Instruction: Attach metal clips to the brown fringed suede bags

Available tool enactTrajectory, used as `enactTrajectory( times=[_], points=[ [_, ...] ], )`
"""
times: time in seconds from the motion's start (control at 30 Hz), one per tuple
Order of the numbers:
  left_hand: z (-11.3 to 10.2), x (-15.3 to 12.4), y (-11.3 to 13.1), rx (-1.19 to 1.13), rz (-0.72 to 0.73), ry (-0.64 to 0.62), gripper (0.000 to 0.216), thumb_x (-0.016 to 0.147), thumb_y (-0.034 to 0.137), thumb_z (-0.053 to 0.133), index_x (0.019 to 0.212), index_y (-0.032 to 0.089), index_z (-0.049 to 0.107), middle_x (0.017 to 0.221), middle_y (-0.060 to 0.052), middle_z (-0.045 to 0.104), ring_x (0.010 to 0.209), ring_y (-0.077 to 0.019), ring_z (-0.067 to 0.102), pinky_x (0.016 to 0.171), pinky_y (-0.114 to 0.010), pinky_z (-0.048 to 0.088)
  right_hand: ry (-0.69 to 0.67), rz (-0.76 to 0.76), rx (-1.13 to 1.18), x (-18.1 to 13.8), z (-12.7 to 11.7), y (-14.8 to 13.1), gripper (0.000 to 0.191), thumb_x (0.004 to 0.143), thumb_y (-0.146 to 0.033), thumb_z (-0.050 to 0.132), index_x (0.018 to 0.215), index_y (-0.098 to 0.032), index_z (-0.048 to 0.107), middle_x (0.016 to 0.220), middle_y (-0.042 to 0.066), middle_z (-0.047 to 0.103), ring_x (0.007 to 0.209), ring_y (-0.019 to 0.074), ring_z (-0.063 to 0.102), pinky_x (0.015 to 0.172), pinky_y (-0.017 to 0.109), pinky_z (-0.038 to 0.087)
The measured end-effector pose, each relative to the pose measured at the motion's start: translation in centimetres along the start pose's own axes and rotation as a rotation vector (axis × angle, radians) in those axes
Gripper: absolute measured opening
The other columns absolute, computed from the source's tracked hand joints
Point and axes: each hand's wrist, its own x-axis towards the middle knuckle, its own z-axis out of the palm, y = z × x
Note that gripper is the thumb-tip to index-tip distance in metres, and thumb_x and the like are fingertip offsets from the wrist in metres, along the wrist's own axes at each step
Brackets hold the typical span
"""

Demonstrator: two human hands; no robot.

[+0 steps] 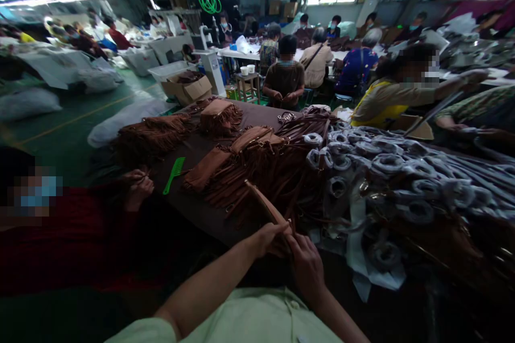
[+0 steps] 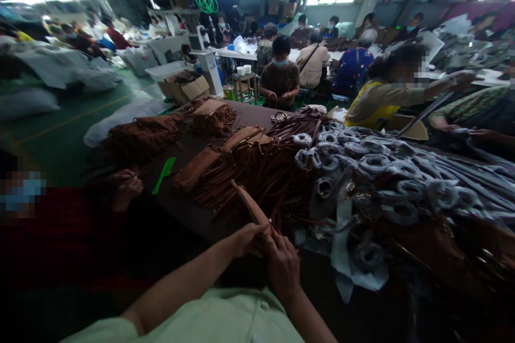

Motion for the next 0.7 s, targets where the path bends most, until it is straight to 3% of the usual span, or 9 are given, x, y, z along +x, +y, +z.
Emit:
enactTrajectory(
  times=[0.1, 0.23, 0.37, 0.47, 0.57, 0.7],
  points=[
    [2.0, 1.3, -1.4, -0.151, 0.047, 0.004, 0.033, 0.082, 0.041, 0.057, 0.09, 0.01, 0.063, 0.08, -0.008, 0.066, 0.065, -0.0172, 0.063, 0.06, -0.029, 0.05, 0.044, -0.152, -0.071, -2.2, -1.9, 0.0, 0.048, 0.082, -0.011, 0.047, 0.128, -0.027, 0.051, 0.126, 0.006, 0.057, 0.117, 0.0239, 0.049, 0.103, 0.046, 0.033],
    [3.5, 2.5, -3.4, -0.349, -0.01, -0.148, 0.033, 0.088, 0.038, 0.049, 0.097, 0.008, 0.063, 0.093, -0.013, 0.067, 0.073, -0.0185, 0.064, 0.063, -0.029, 0.05, -0.06, -0.345, 0.02, -5.7, -4.6, 1.0, 0.036, 0.077, -0.009, 0.05, 0.101, -0.032, 0.065, 0.129, -0.003, 0.056, 0.125, 0.0229, 0.043, 0.109, 0.051, 0.026],
    [4.7, 2.6, -3.7, -0.343, -0.087, -0.17, 0.041, 0.092, 0.041, 0.041, 0.105, 0.008, 0.061, 0.103, -0.016, 0.065, 0.085, -0.0233, 0.066, 0.073, -0.034, 0.051, 0.097, -0.147, 0.163, -8.0, -6.4, 2.5, 0.025, 0.075, -0.009, 0.049, 0.084, -0.025, 0.067, 0.121, 0.003, 0.06, 0.12, 0.0241, 0.047, 0.101, 0.049, 0.039],
    [5.5, 2.3, -3.7, -0.288, -0.097, -0.202, 0.042, 0.093, 0.041, 0.037, 0.107, 0.008, 0.061, 0.105, -0.016, 0.065, 0.087, -0.0248, 0.066, 0.077, -0.039, 0.05, 0.197, 0.044, 0.081, -7.8, -6.9, 3.9, 0.032, 0.078, -0.012, 0.05, 0.105, -0.023, 0.063, 0.122, 0.007, 0.059, 0.118, 0.0245, 0.049, 0.096, 0.046, 0.044],
    [6.0, 2.3, -4.2, -0.226, -0.122, -0.229, 0.04, 0.093, 0.039, 0.037, 0.105, 0.01, 0.061, 0.098, -0.012, 0.066, 0.081, -0.0237, 0.066, 0.075, -0.039, 0.05, 0.065, 0.027, -0.075, -7.1, -6.5, 5.2, 0.043, 0.079, -0.015, 0.054, 0.121, -0.023, 0.056, 0.125, 0.008, 0.058, 0.118, 0.0257, 0.049, 0.101, 0.049, 0.038],
    [6.9, 3.0, -5.9, -0.142, -0.269, -0.211, 0.054, 0.089, 0.058, 0.032, 0.092, 0.012, 0.059, 0.073, -0.007, 0.063, 0.056, -0.0195, 0.061, 0.058, -0.036, 0.05, -0.017, -0.041, -0.136, -7.7, -4.8, 6.1, 0.034, 0.081, -0.01, 0.053, 0.112, -0.022, 0.062, 0.103, 0.006, 0.067, 0.098, 0.0211, 0.058, 0.096, 0.042, 0.042]
  ],
)
